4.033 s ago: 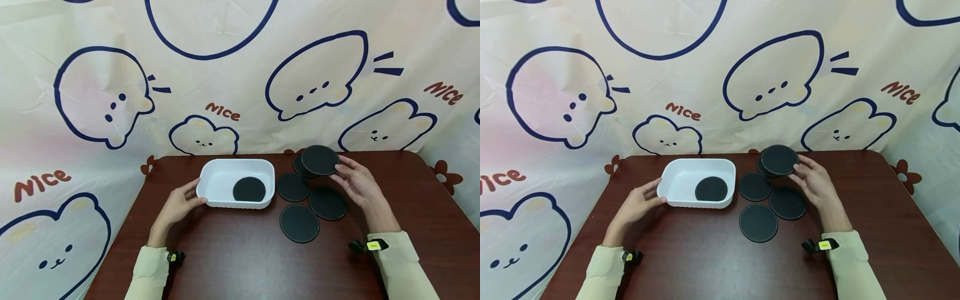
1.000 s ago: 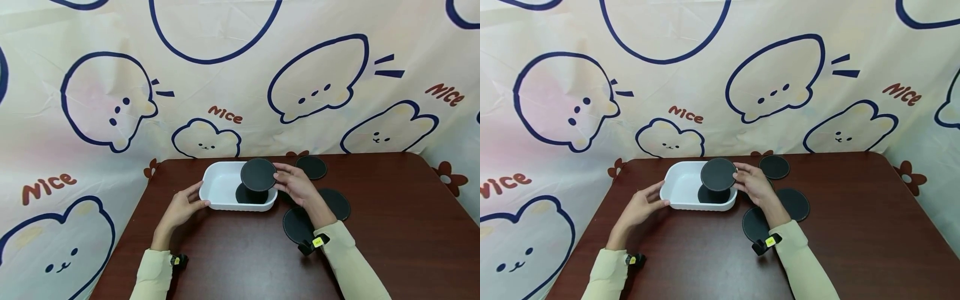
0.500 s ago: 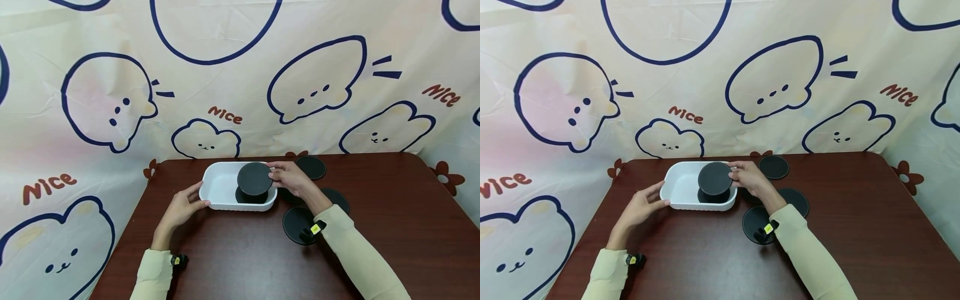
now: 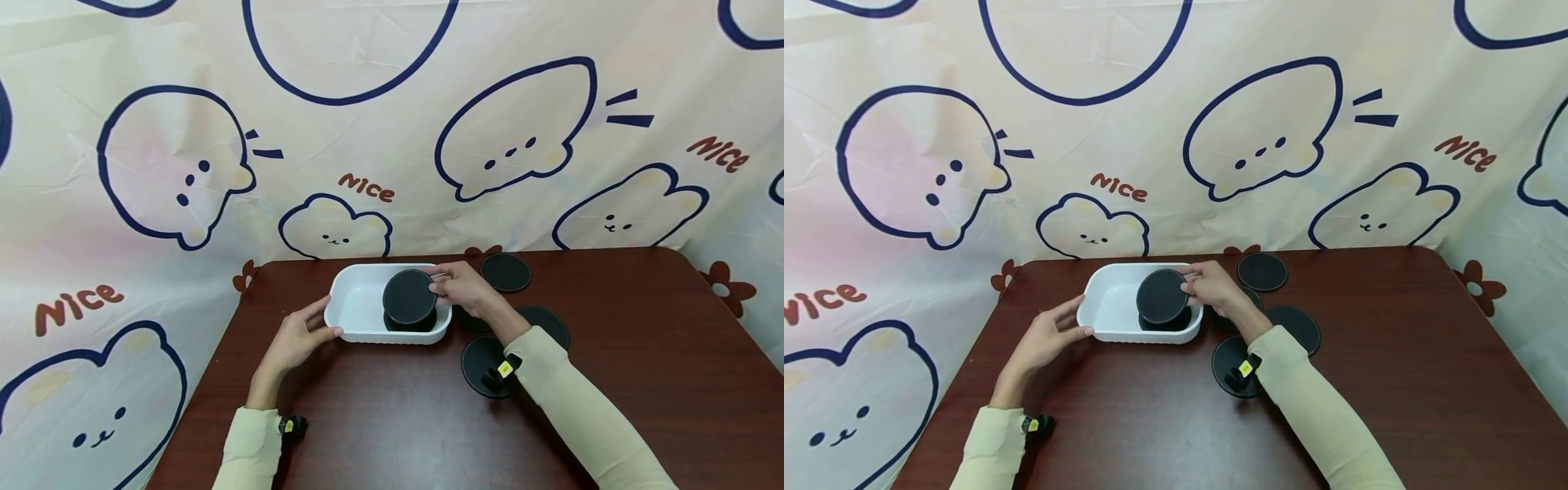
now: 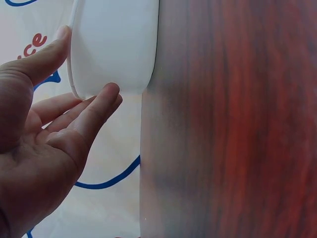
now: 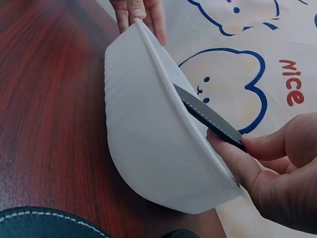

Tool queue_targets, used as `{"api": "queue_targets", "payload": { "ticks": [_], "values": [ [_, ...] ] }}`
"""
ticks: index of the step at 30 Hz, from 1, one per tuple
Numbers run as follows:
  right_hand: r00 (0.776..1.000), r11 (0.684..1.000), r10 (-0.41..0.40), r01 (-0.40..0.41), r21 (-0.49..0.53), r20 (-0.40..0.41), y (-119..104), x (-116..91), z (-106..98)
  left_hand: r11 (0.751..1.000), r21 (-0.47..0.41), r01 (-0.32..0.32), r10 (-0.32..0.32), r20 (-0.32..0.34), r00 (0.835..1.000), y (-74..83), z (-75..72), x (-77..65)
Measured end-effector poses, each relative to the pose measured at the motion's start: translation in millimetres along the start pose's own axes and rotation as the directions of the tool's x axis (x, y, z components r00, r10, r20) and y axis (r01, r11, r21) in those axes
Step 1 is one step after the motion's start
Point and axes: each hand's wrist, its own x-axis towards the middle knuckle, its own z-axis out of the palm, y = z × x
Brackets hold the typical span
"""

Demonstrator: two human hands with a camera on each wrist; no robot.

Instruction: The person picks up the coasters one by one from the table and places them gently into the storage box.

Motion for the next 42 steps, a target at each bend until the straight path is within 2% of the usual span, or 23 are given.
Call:
{"api": "queue_targets", "payload": {
  "ticks": [4,9,13,17,20,25,29,34,42],
  "values": [
    [1.000,0.998,-0.012,0.010,-0.065,-0.025,-2,-1,7,1.000,-0.001,0.003,-0.003,-0.002,1.000,0.7,0.3,0.3],
    [0.995,0.971,-0.055,0.035,-0.235,-0.077,-2,-2,14,1.000,0.006,-0.002,0.002,-0.003,1.000,1.6,0.3,0.4],
    [0.990,0.925,-0.106,0.066,-0.375,-0.088,-1,-1,18,1.000,0.005,0.001,-0.001,-0.008,1.000,0.9,0.9,1.2],
    [0.982,0.851,-0.172,0.111,-0.514,-0.074,-3,-6,19,1.000,0.005,0.010,-0.010,-0.009,1.000,0.8,1.0,0.4],
    [0.969,0.819,-0.240,0.169,-0.549,-0.060,-3,-14,16,1.000,0.012,0.009,-0.009,-0.005,1.000,0.8,0.7,-0.5],
    [0.932,0.837,-0.354,0.280,-0.470,-0.074,4,-29,5,1.000,0.014,0.011,-0.011,-0.004,1.000,1.1,0.1,-1.4],
    [0.914,0.859,-0.392,0.321,-0.399,-0.108,16,-40,-10,1.000,0.020,0.014,-0.013,-0.004,1.000,0.1,-0.3,-2.1],
    [0.912,0.873,-0.386,0.314,-0.373,-0.137,31,-53,-31,1.000,0.012,0.007,-0.007,-0.001,1.000,-1.2,-0.3,-2.8],
    [0.926,0.862,-0.353,0.265,-0.432,-0.135,52,-69,-62,1.000,0.004,0.001,-0.001,-0.005,1.000,-2.0,-0.4,-2.2]
  ]
}}
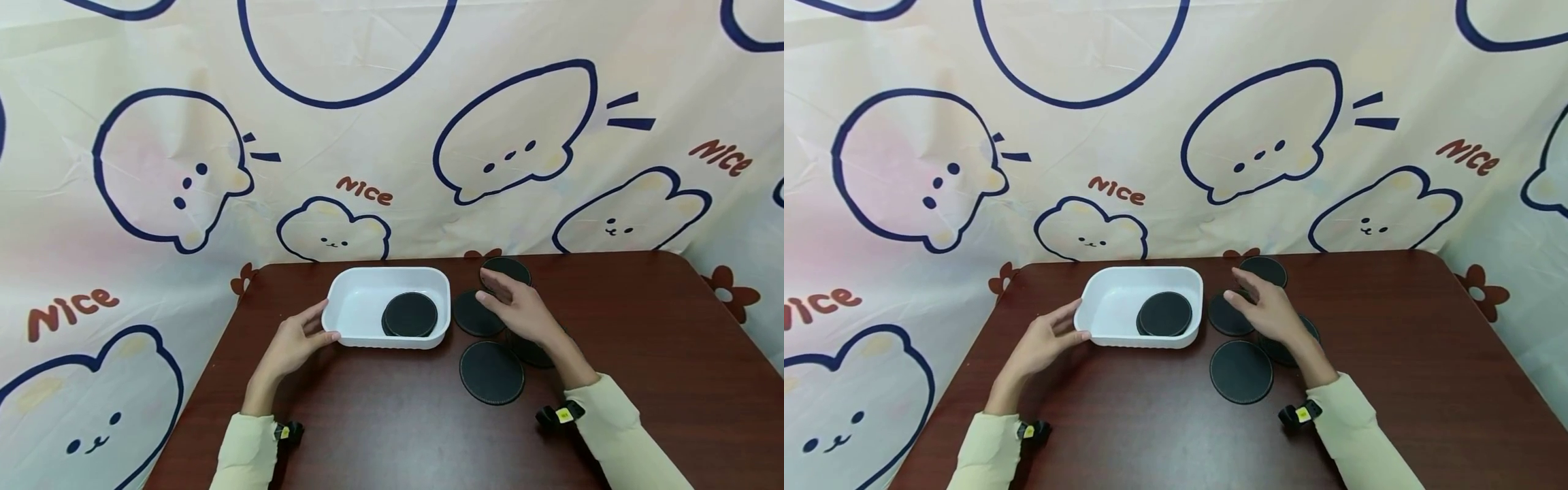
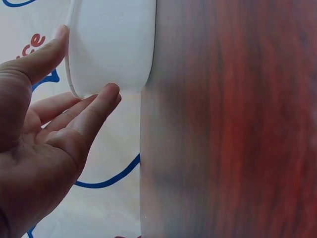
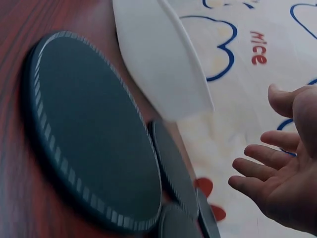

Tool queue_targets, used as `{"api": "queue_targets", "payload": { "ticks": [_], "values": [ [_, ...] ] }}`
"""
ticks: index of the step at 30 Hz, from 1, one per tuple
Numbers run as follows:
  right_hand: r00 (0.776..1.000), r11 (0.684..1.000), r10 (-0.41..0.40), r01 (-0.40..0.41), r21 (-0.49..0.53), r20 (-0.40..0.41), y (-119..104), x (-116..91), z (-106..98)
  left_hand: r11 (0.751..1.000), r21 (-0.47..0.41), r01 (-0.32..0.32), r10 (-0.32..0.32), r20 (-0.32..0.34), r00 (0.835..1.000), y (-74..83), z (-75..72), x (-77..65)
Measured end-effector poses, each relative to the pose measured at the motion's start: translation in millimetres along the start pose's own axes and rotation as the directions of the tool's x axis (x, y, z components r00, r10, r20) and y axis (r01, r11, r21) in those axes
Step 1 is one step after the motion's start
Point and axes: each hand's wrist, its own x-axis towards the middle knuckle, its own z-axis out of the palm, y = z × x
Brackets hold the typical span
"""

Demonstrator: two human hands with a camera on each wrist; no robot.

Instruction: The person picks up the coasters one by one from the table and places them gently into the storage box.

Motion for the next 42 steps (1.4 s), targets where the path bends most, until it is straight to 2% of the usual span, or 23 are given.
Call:
{"api": "queue_targets", "payload": {
  "ticks": [10,17,23,31,36,42],
  "values": [
    [0.998,0.983,0.017,-0.006,-0.181,0.059,30,-21,-29,1.000,0.000,0.004,-0.004,0.000,1.000,1.0,0.6,-1.4],
    [0.993,0.970,0.069,-0.044,-0.240,0.096,46,-32,-46,1.000,-0.008,0.007,-0.007,0.001,1.000,1.2,0.0,-1.6],
    [0.992,0.954,0.082,-0.051,-0.295,0.093,56,-41,-56,1.000,-0.011,0.009,-0.009,0.000,1.000,1.1,-0.6,-2.9],
    [0.993,0.931,0.114,-0.092,-0.354,0.041,62,-52,-64,1.000,-0.013,0.002,-0.002,0.001,1.000,2.2,-0.2,-1.0],
    [0.995,0.916,0.103,-0.089,-0.391,0.016,65,-58,-67,1.000,-0.015,-0.007,0.007,0.003,1.000,4.6,-0.4,-0.3],
    [0.995,0.910,0.092,-0.065,-0.409,0.048,69,-64,-69,1.000,-0.011,-0.004,0.004,0.008,1.000,4.0,0.0,-1.2]
  ]
}}
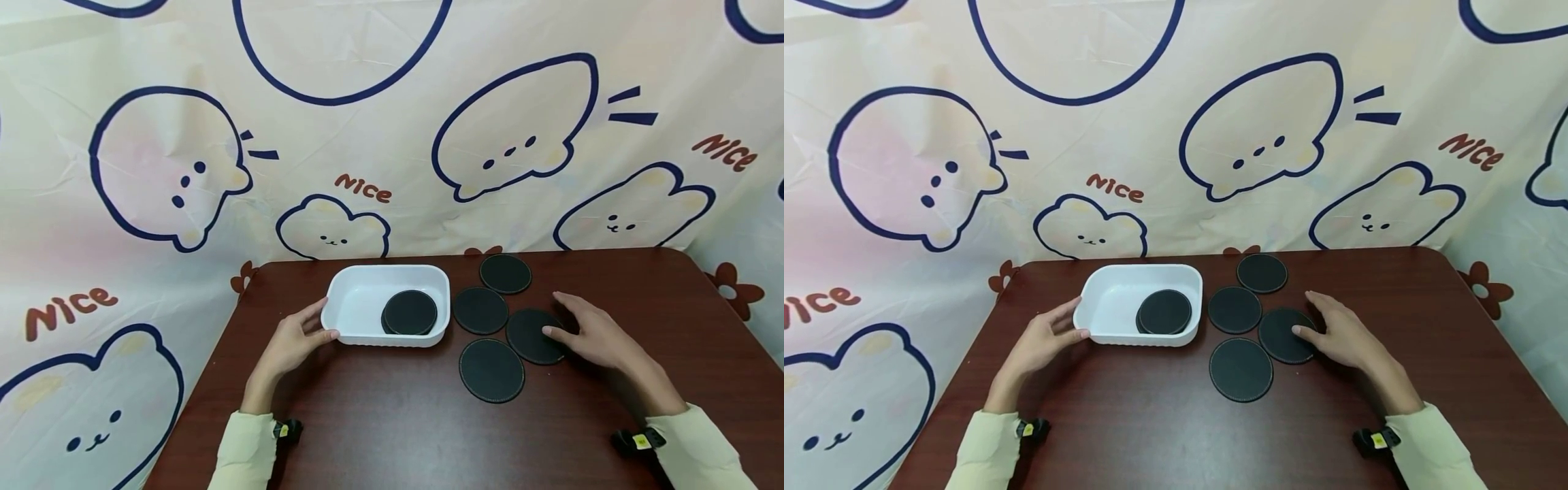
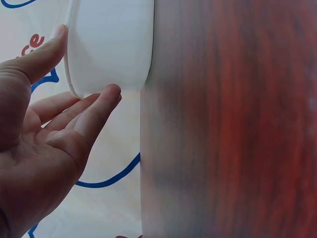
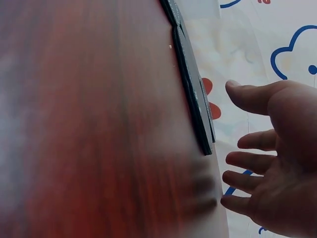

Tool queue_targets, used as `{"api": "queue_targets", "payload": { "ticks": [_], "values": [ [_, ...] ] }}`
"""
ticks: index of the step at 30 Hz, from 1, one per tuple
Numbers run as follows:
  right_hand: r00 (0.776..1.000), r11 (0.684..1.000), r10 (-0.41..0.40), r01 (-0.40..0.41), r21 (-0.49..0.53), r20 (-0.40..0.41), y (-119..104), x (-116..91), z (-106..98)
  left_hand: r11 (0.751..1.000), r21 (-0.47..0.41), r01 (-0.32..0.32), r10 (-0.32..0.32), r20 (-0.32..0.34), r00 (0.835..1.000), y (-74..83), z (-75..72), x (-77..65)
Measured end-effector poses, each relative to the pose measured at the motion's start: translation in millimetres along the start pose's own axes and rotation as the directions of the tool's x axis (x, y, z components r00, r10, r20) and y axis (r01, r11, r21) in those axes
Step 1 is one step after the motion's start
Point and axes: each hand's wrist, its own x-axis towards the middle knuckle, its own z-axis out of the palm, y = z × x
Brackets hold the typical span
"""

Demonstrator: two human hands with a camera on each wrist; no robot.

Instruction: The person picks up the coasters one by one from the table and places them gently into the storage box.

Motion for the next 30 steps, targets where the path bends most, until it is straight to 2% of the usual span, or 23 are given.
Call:
{"api": "queue_targets", "payload": {
  "ticks": [8,15,20,30],
  "values": [
    [0.996,1.000,0.006,-0.007,0.014,0.090,5,-4,4,1.000,-0.001,0.002,-0.002,0.000,1.000,-0.6,0.0,0.2],
    [0.992,0.999,0.025,-0.027,0.019,0.124,1,-1,6,1.000,0.012,-0.016,0.016,-0.005,1.000,-0.2,0.9,0.8],
    [0.995,0.998,0.051,-0.054,0.036,0.082,-3,1,6,1.000,0.011,-0.027,0.027,-0.007,1.000,-1.2,0.4,0.9],
    [0.999,0.998,0.033,-0.030,0.064,-0.036,-9,-2,6,1.000,0.015,-0.011,0.011,-0.004,1.000,-1.6,0.2,1.2]
  ]
}}
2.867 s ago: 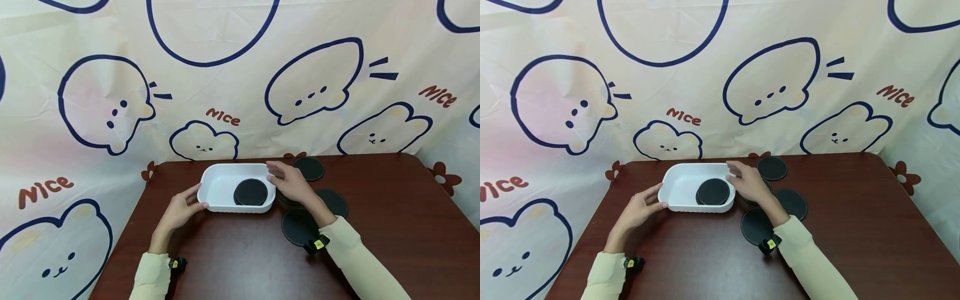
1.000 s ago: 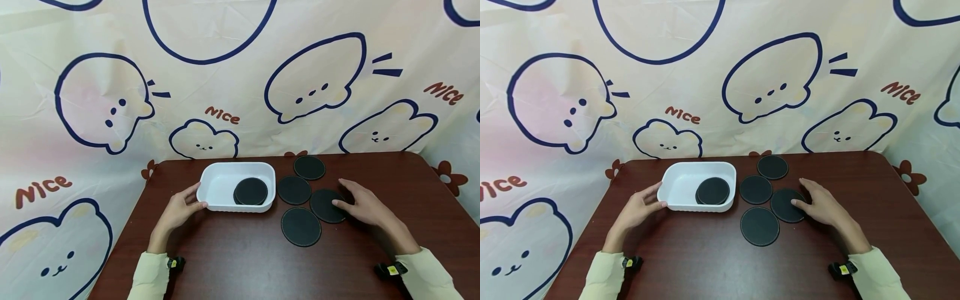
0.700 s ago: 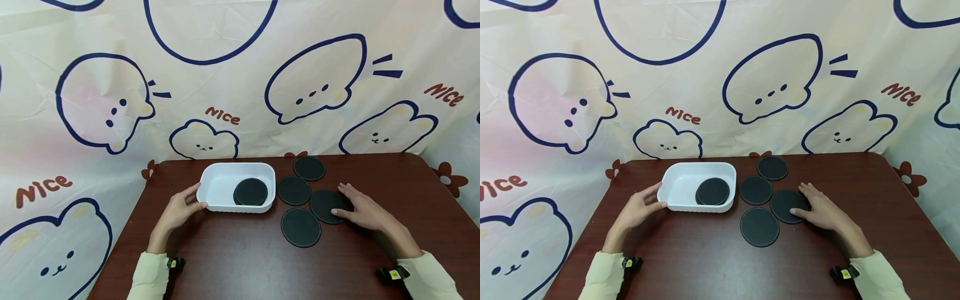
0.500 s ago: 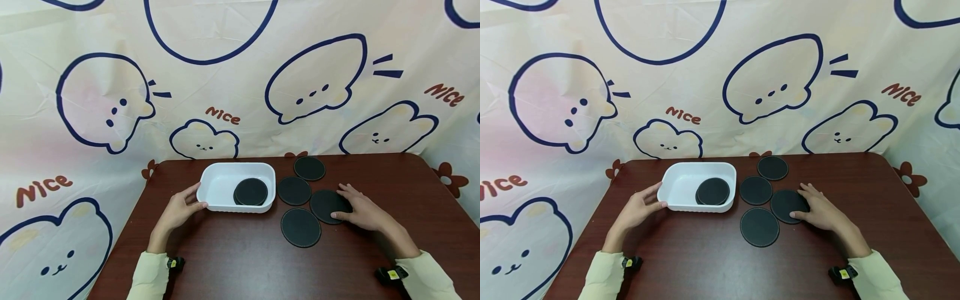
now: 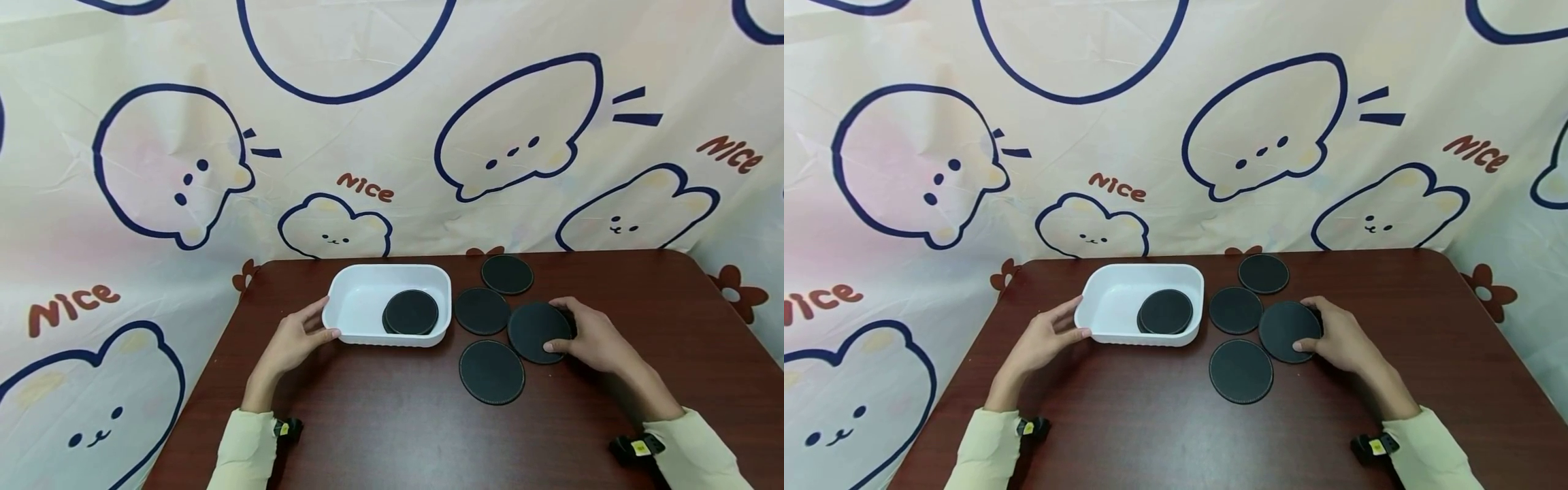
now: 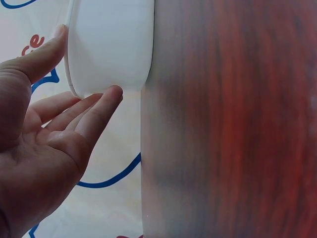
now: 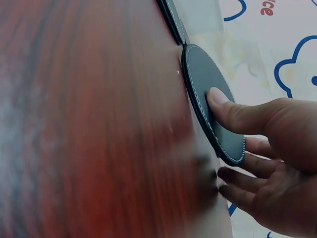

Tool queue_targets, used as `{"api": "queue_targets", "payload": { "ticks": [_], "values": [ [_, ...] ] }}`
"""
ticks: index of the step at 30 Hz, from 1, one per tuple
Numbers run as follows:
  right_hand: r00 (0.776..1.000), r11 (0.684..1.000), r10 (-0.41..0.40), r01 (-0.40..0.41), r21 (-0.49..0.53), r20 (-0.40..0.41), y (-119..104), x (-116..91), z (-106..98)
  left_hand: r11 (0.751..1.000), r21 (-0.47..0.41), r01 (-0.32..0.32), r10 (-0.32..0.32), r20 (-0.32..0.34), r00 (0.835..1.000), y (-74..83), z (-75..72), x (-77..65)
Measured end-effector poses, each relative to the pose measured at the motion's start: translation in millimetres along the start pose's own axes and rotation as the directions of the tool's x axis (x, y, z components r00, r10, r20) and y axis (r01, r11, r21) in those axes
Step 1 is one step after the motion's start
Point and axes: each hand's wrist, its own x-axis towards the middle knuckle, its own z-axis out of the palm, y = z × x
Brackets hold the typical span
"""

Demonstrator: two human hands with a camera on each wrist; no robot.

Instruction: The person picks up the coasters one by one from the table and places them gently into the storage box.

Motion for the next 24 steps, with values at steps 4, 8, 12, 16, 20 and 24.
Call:
{"api": "queue_targets", "payload": {
  "ticks": [4,8,12,16,20,24],
  "values": [
    [0.999,1.000,0.004,-0.003,0.021,-0.037,1,1,-1,1.000,-0.002,-0.008,0.008,0.004,1.000,0.9,0.1,0.0],
    [0.998,0.999,-0.010,0.013,0.047,-0.065,4,2,-2,1.000,-0.002,-0.012,0.012,0.001,1.000,0.9,0.0,-0.3],
    [0.997,0.995,-0.018,0.026,0.101,-0.074,7,2,-3,1.000,-0.006,-0.009,0.009,-0.001,1.000,-0.6,0.0,-0.2],
    [0.999,0.981,0.012,-0.004,0.196,-0.042,12,2,-5,1.000,0.000,-0.008,0.008,-0.002,1.000,-1.2,0.3,0.5],
    [0.999,0.961,0.052,-0.051,0.273,0.002,19,3,-8,1.000,0.003,-0.012,0.012,-0.003,1.000,-0.6,0.5,0.5],
    [0.994,0.931,0.097,-0.109,0.348,0.052,26,5,-9,1.000,-0.001,-0.016,0.016,-0.005,1.000,-0.1,0.0,-0.3]
  ]
}}
